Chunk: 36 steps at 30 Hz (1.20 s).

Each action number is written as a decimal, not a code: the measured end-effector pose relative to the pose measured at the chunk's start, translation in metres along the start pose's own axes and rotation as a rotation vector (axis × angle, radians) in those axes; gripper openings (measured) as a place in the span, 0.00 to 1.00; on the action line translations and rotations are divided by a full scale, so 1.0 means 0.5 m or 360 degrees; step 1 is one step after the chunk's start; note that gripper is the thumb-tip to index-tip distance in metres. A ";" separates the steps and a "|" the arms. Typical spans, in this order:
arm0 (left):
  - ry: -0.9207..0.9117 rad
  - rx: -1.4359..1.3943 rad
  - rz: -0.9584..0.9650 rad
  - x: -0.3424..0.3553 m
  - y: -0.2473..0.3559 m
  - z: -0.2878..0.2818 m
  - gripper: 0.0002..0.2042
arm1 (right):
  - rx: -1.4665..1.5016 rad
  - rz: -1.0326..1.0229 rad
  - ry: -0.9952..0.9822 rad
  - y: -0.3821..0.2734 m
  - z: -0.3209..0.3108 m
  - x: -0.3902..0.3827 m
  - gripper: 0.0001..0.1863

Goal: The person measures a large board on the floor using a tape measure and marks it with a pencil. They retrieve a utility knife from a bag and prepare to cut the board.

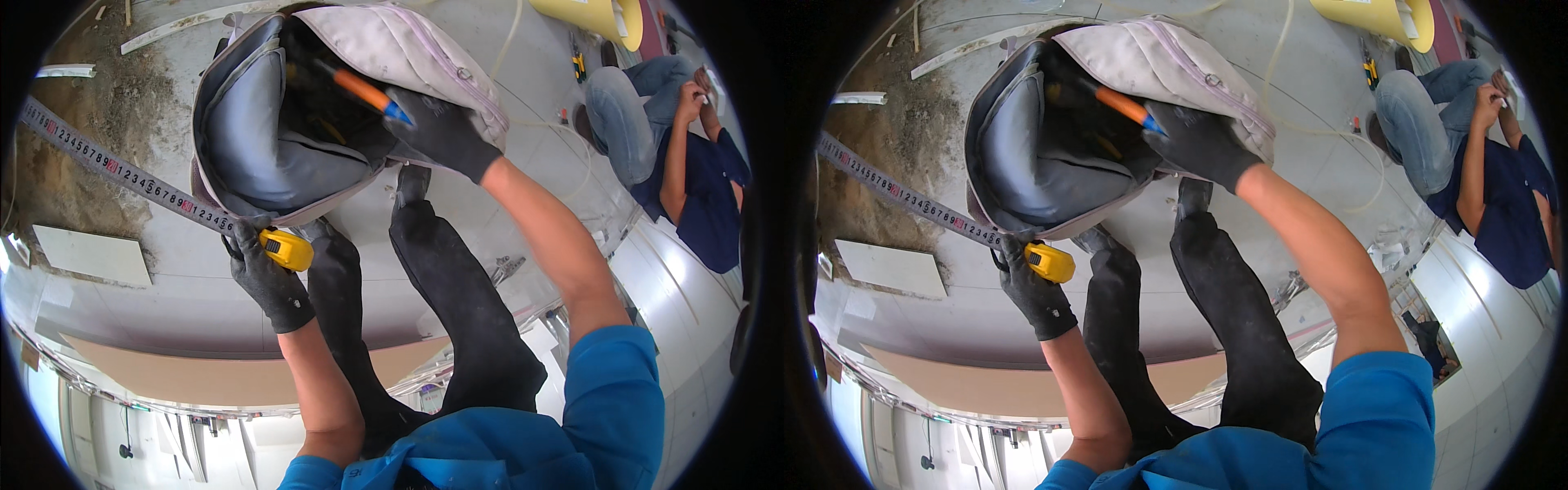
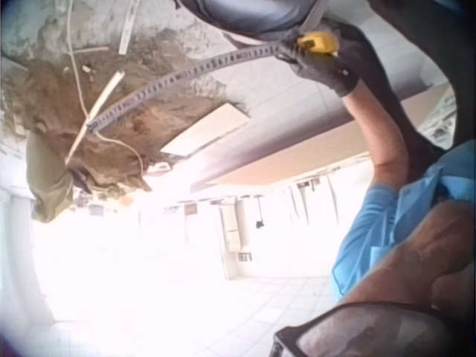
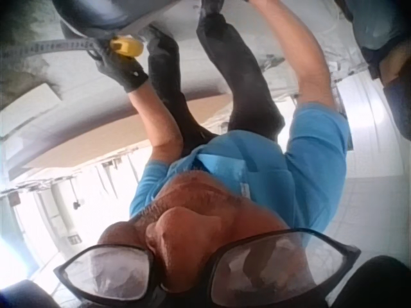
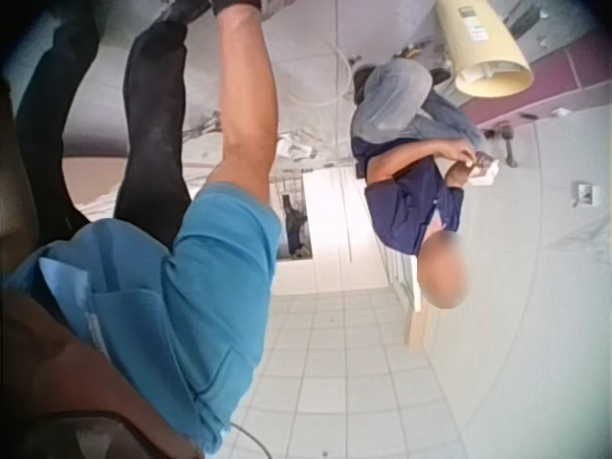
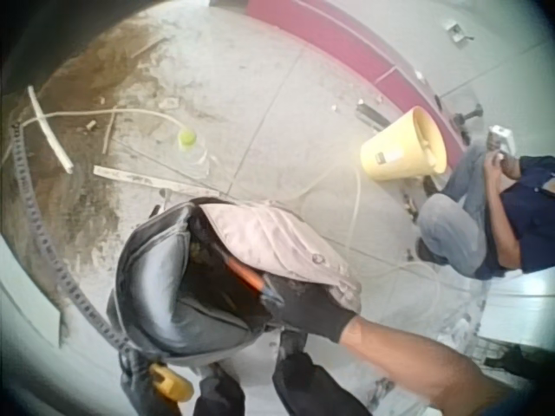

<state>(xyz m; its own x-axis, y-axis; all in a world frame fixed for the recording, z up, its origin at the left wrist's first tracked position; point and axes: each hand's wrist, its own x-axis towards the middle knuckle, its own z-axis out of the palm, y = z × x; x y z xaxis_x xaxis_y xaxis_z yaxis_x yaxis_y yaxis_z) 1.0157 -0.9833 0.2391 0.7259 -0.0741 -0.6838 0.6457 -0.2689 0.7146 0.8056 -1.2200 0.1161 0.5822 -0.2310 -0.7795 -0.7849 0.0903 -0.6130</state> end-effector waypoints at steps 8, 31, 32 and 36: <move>-0.0025 0.0143 0.0104 -0.001 0.010 0.009 0.15 | 0.0437 0.0096 0.0109 -0.054 0.090 0.226 0.24; -0.1779 0.1511 0.0827 -0.453 0.205 -0.106 0.13 | 0.1082 -0.0329 0.0370 -0.394 0.253 -0.677 0.23; -0.1866 0.1413 0.1405 -0.459 0.263 -0.104 0.13 | 0.1064 -0.0370 0.0397 -0.406 0.249 -0.697 0.23; -0.1507 0.1341 0.1291 -0.494 0.578 -0.082 0.16 | 0.0984 -0.0487 0.0507 -0.410 0.178 -0.819 0.22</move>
<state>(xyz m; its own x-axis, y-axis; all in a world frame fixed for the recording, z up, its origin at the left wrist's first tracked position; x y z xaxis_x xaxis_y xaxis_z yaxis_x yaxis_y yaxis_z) 1.0330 -1.0032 0.6205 0.1795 -0.9564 -0.2302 -0.4051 -0.2851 0.8687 0.7469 -1.0576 0.5497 0.5916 -0.5933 -0.5458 -0.2821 0.4819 -0.8296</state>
